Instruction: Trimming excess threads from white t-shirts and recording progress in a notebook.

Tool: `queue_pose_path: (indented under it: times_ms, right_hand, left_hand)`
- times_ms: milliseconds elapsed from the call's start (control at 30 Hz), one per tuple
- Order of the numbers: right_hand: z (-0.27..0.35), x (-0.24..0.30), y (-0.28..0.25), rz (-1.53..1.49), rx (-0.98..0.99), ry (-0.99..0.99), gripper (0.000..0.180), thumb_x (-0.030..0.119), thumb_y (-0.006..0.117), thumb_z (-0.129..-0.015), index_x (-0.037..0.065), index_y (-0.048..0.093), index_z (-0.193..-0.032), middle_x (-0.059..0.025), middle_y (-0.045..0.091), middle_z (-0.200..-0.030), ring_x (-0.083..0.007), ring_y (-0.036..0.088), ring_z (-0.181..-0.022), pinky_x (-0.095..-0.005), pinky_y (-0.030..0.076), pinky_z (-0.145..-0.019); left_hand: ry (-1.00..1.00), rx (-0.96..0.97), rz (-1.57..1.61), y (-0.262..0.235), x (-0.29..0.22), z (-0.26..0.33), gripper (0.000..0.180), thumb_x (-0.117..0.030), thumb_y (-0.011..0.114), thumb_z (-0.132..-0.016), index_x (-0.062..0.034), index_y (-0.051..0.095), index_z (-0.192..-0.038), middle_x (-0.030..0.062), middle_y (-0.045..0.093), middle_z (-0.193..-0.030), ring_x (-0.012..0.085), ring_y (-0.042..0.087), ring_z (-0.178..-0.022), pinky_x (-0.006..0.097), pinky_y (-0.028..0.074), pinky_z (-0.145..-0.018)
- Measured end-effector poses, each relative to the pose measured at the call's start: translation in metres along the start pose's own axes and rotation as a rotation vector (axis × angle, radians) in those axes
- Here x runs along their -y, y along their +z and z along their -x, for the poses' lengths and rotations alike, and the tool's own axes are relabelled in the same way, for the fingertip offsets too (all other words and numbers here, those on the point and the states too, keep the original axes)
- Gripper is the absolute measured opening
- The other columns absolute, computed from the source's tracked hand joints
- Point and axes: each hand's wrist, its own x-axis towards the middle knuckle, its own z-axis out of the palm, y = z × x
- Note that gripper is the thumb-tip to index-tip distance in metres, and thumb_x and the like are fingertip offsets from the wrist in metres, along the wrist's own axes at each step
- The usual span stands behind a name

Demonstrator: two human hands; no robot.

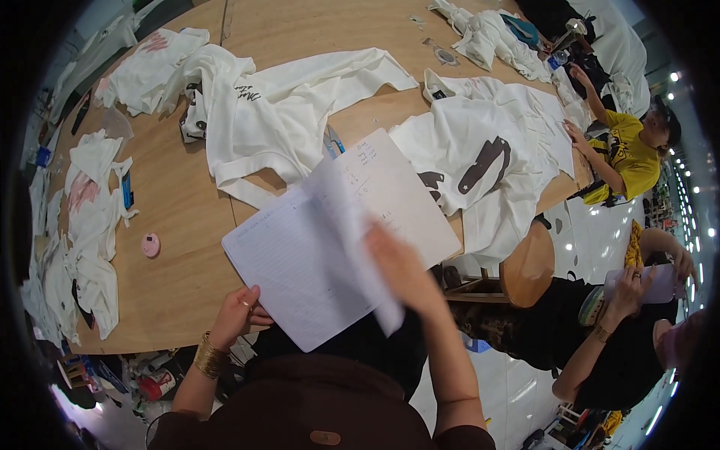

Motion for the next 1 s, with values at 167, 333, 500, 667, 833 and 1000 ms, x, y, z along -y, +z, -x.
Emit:
queue_pose_path:
  times_ms: [167,333,500,667,833,1000]
  right_hand:
    - [-0.011,-0.013,0.028,0.221,0.435,-0.006,0.043,0.030,0.059,-0.087,0.002,0.053,-0.118,-0.0140,0.061,-0.107,-0.0229,0.058,-0.098,-0.0313,0.046,-0.081]
    - [-0.049,-0.050,0.040,0.693,-0.266,-0.206,0.028,0.028,0.065,-0.080,0.003,0.056,-0.089,-0.0118,0.059,-0.074,-0.0275,0.057,-0.071,-0.0374,0.046,-0.065]
    - [-0.054,-0.057,0.026,0.487,-0.074,-0.027,0.021,0.021,0.063,-0.076,0.000,0.060,-0.079,-0.0101,0.058,-0.062,-0.0247,0.056,-0.054,-0.0346,0.045,-0.053]
    - [-0.016,-0.058,-0.044,-0.272,-0.062,0.327,0.013,0.012,0.058,-0.076,0.000,0.059,-0.078,-0.0011,0.051,-0.058,-0.0096,0.048,-0.044,-0.0222,0.040,-0.043]
    - [-0.002,-0.046,-0.057,-0.365,-0.173,0.110,0.012,0.004,0.061,-0.076,0.002,0.052,-0.084,-0.0029,0.053,-0.066,-0.0105,0.053,-0.054,-0.0281,0.052,-0.059]
    - [-0.022,-0.042,-0.028,-0.373,-0.232,-0.006,0.019,0.006,0.065,-0.078,0.004,0.047,-0.073,-0.0037,0.053,-0.064,-0.0100,0.052,-0.052,-0.0275,0.053,-0.059]
  left_hand:
    - [0.014,-0.032,-0.176,-0.025,-0.029,0.007,0.044,-0.033,0.040,-0.097,0.0034,0.057,-0.078,0.0119,0.060,-0.063,0.0162,0.059,-0.047,0.024,0.050,-0.047]
    - [0.712,-0.387,-0.376,0.004,-0.074,-0.005,0.026,-0.020,0.047,-0.095,-0.0006,0.063,-0.088,0.0071,0.061,-0.069,0.0116,0.054,-0.053,0.022,0.044,-0.048]
    - [1.070,-0.115,-0.549,0.087,-0.113,-0.039,0.017,-0.005,0.059,-0.082,-0.0038,0.061,-0.099,0.0095,0.061,-0.096,0.0236,0.055,-0.088,0.031,0.046,-0.076]
    - [1.141,-0.038,-0.760,0.126,-0.085,-0.099,0.035,-0.013,0.059,-0.084,-0.0071,0.053,-0.117,0.0114,0.051,-0.119,0.0262,0.046,-0.113,0.039,0.036,-0.096]
    - [1.204,-0.134,-1.366,0.118,-0.063,-0.127,0.059,-0.039,0.050,-0.087,-0.0118,0.033,-0.138,0.0117,0.027,-0.144,0.0292,0.021,-0.136,0.049,0.012,-0.110]
    - [1.118,-0.048,-1.469,0.079,-0.053,-0.098,0.056,-0.038,0.053,-0.086,-0.0173,0.039,-0.136,0.0107,0.026,-0.146,0.0280,0.021,-0.136,0.049,0.014,-0.109]
